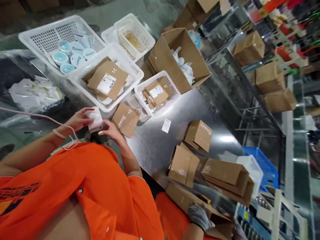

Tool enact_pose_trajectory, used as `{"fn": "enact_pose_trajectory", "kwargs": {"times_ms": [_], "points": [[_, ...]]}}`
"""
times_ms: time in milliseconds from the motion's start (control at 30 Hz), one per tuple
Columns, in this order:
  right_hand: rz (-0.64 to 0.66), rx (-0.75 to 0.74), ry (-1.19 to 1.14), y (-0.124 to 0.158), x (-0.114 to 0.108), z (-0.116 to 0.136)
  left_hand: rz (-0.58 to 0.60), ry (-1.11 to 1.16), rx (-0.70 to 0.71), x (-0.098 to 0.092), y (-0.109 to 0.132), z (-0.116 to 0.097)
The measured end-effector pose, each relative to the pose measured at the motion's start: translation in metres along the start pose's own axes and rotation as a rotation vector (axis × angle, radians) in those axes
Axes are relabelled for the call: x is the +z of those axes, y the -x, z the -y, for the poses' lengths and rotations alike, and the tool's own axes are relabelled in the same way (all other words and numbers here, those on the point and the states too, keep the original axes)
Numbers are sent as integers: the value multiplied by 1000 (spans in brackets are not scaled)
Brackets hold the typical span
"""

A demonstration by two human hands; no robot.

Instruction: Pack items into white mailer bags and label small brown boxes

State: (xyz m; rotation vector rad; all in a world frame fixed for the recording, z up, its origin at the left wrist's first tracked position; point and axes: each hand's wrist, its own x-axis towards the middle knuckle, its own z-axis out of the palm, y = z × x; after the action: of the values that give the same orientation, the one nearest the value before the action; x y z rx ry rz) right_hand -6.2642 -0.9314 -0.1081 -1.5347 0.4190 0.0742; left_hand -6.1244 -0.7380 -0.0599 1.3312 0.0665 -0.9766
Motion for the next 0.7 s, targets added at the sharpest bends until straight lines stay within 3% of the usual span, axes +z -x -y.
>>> {"fn": "enact_pose_trajectory", "kwargs": {"times_ms": [100, 167, 233, 333, 500, 600, 700], "points": [[145, 119, -159, 12, 29, -20, -226, 76, -103, -5, -7, 10], [74, 176, -217, 10, 39, -28, -382, 67, -167, -7, -10, 18], [-47, 209, -224, 7, 43, -32, -452, 44, -216, -5, -8, 29], [-164, 239, -190, 9, 44, -35, -443, 24, -244, 4, 9, 51], [-124, 225, -169, 18, 39, -38, -132, -195, -85, 19, 42, 78], [-72, 214, -187, 23, 32, -39, -166, -261, -36, 25, 45, 82], [-112, 237, -219, 30, 24, -39, -187, -267, -52, 32, 39, 83]]}}
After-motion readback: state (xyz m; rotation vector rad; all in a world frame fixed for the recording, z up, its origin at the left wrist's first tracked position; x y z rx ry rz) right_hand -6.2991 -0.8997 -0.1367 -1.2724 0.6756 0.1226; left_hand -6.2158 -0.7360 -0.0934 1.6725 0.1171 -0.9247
